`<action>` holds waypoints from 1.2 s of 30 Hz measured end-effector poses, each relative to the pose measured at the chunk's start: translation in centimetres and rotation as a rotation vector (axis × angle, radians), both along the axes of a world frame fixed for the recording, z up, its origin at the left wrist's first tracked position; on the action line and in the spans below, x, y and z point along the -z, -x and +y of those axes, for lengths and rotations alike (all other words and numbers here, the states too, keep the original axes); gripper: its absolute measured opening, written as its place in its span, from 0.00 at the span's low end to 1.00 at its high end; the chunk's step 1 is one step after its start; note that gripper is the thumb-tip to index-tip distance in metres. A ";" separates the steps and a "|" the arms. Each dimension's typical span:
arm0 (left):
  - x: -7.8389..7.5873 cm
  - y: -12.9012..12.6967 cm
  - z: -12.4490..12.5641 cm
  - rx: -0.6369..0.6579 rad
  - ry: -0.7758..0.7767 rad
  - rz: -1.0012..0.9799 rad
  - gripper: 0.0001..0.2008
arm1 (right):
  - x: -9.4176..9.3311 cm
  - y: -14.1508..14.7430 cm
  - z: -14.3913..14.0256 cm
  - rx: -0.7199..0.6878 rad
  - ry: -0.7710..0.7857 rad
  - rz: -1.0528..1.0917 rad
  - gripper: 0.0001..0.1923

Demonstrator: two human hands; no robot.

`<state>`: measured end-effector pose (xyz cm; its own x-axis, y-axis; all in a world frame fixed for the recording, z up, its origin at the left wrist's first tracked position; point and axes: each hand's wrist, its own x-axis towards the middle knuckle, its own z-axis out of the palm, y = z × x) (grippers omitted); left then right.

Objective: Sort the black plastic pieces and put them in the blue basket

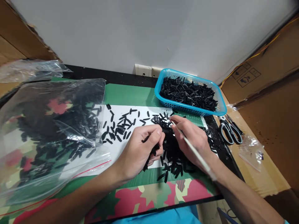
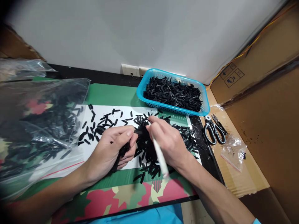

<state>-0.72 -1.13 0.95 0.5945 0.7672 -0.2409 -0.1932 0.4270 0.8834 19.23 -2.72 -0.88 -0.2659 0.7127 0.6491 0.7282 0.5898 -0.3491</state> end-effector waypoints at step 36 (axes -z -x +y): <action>0.0 0.4 -0.2 -0.083 -0.413 0.256 0.23 | -1.7 0.6 -1.2 -0.288 0.462 0.826 0.08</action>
<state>-1.07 -1.30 0.95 0.4887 0.8717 -0.0375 0.0341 0.0239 0.9991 18.62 -3.97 0.77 -0.0575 0.9218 0.3833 0.0023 0.3840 -0.9233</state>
